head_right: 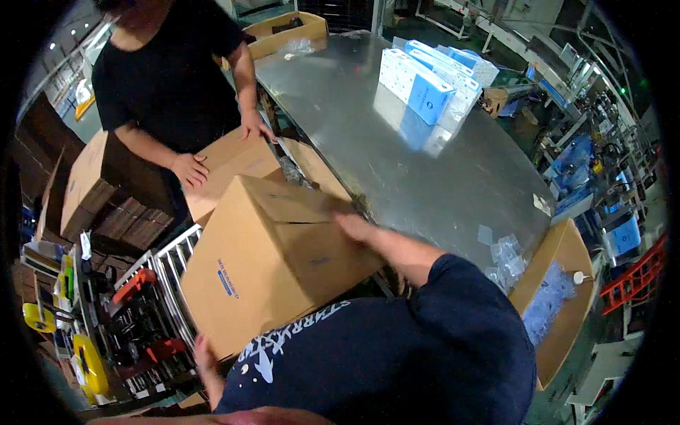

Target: The person packs rectangular blue and white boxes into larger cardboard shipping containers by hand at a warehouse workstation. The person takes stacks of items from a table, places them into a cardboard box, and moves the filled boxes onto a roller conveyor.

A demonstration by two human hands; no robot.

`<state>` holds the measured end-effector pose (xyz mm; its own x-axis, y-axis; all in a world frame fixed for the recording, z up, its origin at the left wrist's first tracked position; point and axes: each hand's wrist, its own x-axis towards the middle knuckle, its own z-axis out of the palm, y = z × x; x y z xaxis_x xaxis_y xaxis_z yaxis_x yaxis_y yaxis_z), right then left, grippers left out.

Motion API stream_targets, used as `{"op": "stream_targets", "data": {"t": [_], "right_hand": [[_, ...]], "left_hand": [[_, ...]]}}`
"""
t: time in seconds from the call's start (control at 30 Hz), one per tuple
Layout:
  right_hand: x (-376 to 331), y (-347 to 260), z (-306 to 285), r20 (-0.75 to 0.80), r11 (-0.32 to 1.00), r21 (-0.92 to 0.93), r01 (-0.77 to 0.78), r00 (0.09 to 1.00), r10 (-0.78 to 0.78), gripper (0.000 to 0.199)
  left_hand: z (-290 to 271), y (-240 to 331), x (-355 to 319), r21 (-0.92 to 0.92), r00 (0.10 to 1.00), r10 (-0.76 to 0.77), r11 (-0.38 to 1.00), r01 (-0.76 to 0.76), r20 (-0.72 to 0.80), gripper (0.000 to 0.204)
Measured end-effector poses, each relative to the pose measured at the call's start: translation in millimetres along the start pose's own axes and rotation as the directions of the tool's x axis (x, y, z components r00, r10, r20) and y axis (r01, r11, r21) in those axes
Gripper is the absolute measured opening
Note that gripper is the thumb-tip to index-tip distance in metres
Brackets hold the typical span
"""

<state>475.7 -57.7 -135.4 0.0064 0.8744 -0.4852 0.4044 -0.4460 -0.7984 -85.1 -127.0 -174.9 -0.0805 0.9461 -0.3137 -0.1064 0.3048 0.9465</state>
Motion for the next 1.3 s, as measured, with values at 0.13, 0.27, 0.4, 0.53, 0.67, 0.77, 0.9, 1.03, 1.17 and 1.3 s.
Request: {"op": "stream_targets", "data": {"t": [0.13,0.27,0.4,0.53,0.67,0.77,0.9,1.03,1.17,1.3], "right_hand": [[-11,-68,60,0.28,0.759,0.651,-0.008,0.932,-0.23,0.066],[-22,-133,52,0.293,0.791,0.304,0.53,0.739,-0.607,0.056],[-33,-179,39,0.162,0.66,-0.138,0.738,0.674,-0.72,0.055],[14,-125,-13,0.077,0.645,-0.504,0.574,0.774,-0.628,0.047],[15,-59,-70,-0.137,0.463,-0.84,0.282,0.716,-0.685,0.046],[-2,-17,-65,-0.09,0.393,-0.909,0.138,0.857,-0.508,0.068],[-42,-20,-2,-0.091,0.504,-0.863,0.042,0.967,-0.236,0.091],[-34,-8,54,0.066,0.691,-0.697,0.189,0.977,-0.201,0.096],[-9,-3,30,0.205,0.436,-0.832,0.345,0.919,-0.336,0.069],[-25,-35,-18,0.344,0.35,-0.824,0.445,0.885,-0.314,0.046]], "left_hand": [[8,163,-59,0.045,0.958,0.273,0.96,-0.277,0.084,0.051],[159,189,-63,0.238,0.965,0.228,0.937,-0.254,0.134,0.06],[258,171,-51,0.466,0.593,-0.354,0.884,-0.04,0.723,0.054],[204,133,-4,0.766,0.841,-0.002,0.413,-0.493,0.542,0.047],[129,55,10,0.885,0.886,-0.072,-0.056,-0.461,0.457,0.062],[145,27,12,0.963,0.953,0.139,-0.035,-0.265,0.268,0.086],[72,-18,54,0.998,0.994,0.096,0.029,0.054,-0.056,0.099],[-3,-59,76,0.934,0.977,0.194,0.324,-0.148,0.088,0.079],[31,-26,79,0.962,0.92,-0.351,0.26,-0.085,0.177,0.067],[97,35,100,0.908,0.693,-0.697,-0.149,-0.392,0.185,0.055]]}}
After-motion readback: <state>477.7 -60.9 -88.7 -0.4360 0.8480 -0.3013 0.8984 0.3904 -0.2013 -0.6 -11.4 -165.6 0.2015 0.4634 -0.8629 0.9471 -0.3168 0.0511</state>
